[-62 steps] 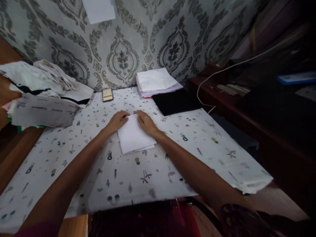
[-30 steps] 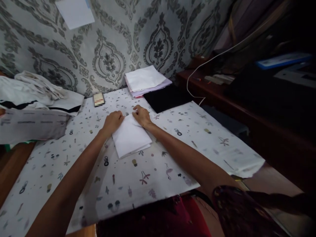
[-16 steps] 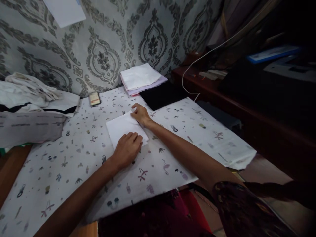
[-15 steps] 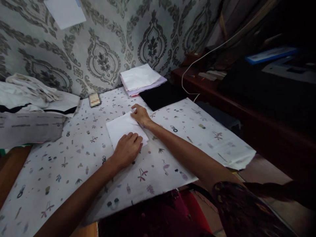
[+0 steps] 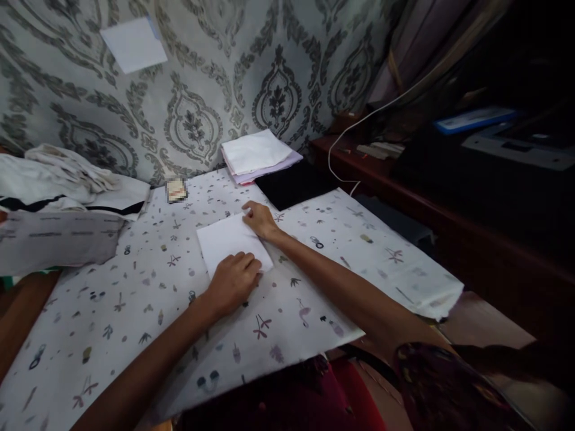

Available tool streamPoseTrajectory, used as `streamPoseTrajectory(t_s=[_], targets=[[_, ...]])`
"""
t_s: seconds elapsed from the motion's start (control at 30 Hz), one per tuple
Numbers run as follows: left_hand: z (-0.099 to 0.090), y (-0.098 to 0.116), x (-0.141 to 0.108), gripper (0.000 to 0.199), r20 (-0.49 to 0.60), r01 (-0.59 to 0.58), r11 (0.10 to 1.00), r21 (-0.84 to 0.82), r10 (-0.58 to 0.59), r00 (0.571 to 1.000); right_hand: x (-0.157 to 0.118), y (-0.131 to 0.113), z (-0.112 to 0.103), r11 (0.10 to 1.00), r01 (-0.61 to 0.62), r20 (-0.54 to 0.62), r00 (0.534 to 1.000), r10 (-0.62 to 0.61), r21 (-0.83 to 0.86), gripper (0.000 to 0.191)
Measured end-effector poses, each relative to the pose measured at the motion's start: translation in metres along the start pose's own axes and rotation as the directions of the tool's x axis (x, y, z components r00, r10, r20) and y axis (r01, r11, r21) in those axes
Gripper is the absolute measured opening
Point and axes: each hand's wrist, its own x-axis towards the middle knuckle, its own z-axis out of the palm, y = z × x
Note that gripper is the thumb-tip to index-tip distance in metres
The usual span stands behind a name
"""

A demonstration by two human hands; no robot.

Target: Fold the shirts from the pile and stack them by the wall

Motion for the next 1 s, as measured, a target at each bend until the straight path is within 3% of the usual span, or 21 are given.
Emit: streamPoseTrajectory(t_s=[0.1, 0.17, 0.3, 0.43, 0.6, 0.7, 0.73, 0.8, 0.9, 0.93, 0.97, 1.0], targets=[[-0.003, -0.003, -0.002, 0.028, -0.023, 0.026, 0.995, -0.096, -0.029, 0.999, -0.008, -0.006, -0.003, 0.997, 0.039, -0.045, 0.998, -0.042, -0.073, 0.029], [-0.004, -0.008, -0.004, 0.031, -0.070, 0.074, 0.986, -0.149, -0.085, 0.994, -0.010, -0.013, -0.003, 0.979, 0.128, -0.080, 0.987, -0.142, -0.158, 0.029], [0.008, -0.019, -0.008, 0.037, -0.122, 0.154, 0.975, -0.159, -0.175, 0.977, -0.005, -0.022, 0.009, 0.889, 0.396, 0.057, 0.917, -0.394, -0.231, 0.033], [0.030, -0.023, -0.010, 0.051, -0.051, 0.212, 0.973, -0.094, -0.217, 0.975, 0.007, -0.013, 0.028, 0.854, 0.452, 0.220, 0.888, -0.404, -0.257, 0.033], [0.037, -0.022, -0.018, 0.049, -0.045, 0.239, 0.963, -0.128, -0.246, 0.968, 0.012, -0.002, 0.032, 0.844, 0.472, 0.261, 0.874, -0.410, -0.255, 0.032], [0.033, -0.029, -0.033, 0.050, -0.112, 0.349, 0.900, -0.262, -0.388, 0.915, 0.013, -0.002, 0.027, 0.834, 0.507, 0.289, 0.850, -0.440, -0.220, 0.030], [0.031, -0.033, -0.038, 0.053, -0.137, 0.403, 0.847, -0.346, -0.471, 0.871, 0.014, -0.001, 0.025, 0.826, 0.523, 0.302, 0.838, -0.454, -0.211, 0.030], [0.024, -0.042, -0.046, 0.062, -0.127, 0.493, 0.658, -0.569, -0.662, 0.738, 0.018, -0.001, 0.022, 0.812, 0.549, 0.336, 0.816, -0.471, -0.195, 0.031], [0.008, -0.054, -0.048, 0.068, 0.132, 0.496, 0.176, -0.850, -0.841, 0.525, 0.028, -0.004, 0.019, 0.842, 0.518, 0.397, 0.811, -0.429, -0.148, 0.034], [0.003, -0.056, -0.046, 0.067, 0.251, 0.472, 0.010, -0.881, -0.837, 0.486, 0.031, -0.006, 0.019, 0.858, 0.495, 0.416, 0.814, -0.405, -0.135, 0.034], [-0.002, -0.057, -0.044, 0.064, 0.359, 0.450, -0.129, -0.884, -0.804, 0.474, 0.034, -0.009, 0.018, 0.871, 0.475, 0.432, 0.817, -0.383, -0.126, 0.031], [-0.005, -0.057, -0.042, 0.061, 0.444, 0.436, -0.230, -0.870, -0.750, 0.491, 0.037, -0.012, 0.016, 0.878, 0.462, 0.442, 0.818, -0.368, -0.123, 0.027]])
